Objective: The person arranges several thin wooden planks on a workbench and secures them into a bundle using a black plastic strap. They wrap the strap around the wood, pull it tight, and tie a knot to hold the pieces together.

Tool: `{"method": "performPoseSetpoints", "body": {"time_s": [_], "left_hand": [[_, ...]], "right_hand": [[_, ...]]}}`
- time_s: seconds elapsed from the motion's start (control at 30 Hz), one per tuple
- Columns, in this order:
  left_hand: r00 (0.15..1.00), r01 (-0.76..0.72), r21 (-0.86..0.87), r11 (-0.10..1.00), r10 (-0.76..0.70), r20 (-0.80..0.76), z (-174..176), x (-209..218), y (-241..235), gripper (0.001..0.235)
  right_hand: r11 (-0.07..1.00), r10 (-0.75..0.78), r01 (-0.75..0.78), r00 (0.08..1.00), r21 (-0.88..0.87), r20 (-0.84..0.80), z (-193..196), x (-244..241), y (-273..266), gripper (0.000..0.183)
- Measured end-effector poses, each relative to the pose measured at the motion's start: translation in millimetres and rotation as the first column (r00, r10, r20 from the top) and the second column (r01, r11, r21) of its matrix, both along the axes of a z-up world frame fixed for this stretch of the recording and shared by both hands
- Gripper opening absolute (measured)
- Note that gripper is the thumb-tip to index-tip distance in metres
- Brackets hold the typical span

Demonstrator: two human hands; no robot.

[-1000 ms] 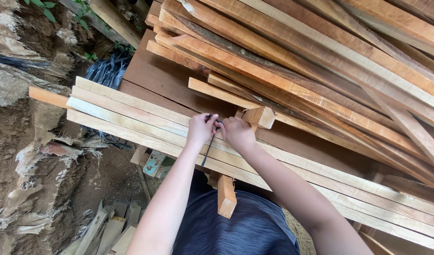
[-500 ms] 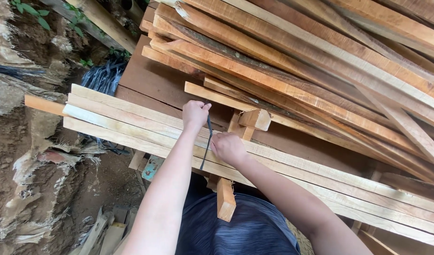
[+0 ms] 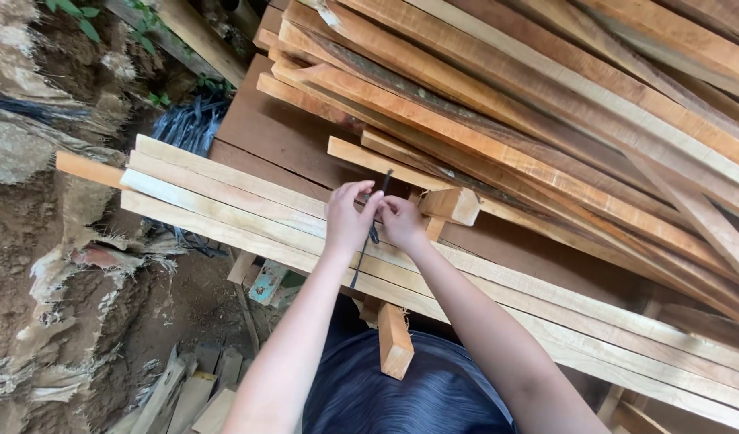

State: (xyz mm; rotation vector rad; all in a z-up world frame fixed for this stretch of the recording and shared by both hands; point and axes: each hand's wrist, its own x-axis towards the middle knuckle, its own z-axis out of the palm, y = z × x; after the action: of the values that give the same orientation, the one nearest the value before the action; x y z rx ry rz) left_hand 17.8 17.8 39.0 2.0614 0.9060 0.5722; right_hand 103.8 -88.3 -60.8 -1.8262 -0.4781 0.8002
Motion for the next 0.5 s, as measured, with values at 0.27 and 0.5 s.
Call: {"method": "performPoseSetpoints", "body": {"time_s": [0.27, 0.5], "left_hand": [[0.957, -0.171, 0.096, 0.981, 0.188, -0.221, -36.5, -11.6, -31.8, 0.015], [0.884, -0.081, 0.095, 0.992, 0.116, -0.452, -17.9, 0.2, -36.1, 0.018]], "right_hand": [[0.968, -0.233, 0.25, 0.868, -0.019, -0.437, 20.1, 15.6, 33.7, 0.03], [0.936, -0.312, 0.342, 0.693, -0.085, -0.65, 61.7, 22.8, 51.2, 0.032]]}}
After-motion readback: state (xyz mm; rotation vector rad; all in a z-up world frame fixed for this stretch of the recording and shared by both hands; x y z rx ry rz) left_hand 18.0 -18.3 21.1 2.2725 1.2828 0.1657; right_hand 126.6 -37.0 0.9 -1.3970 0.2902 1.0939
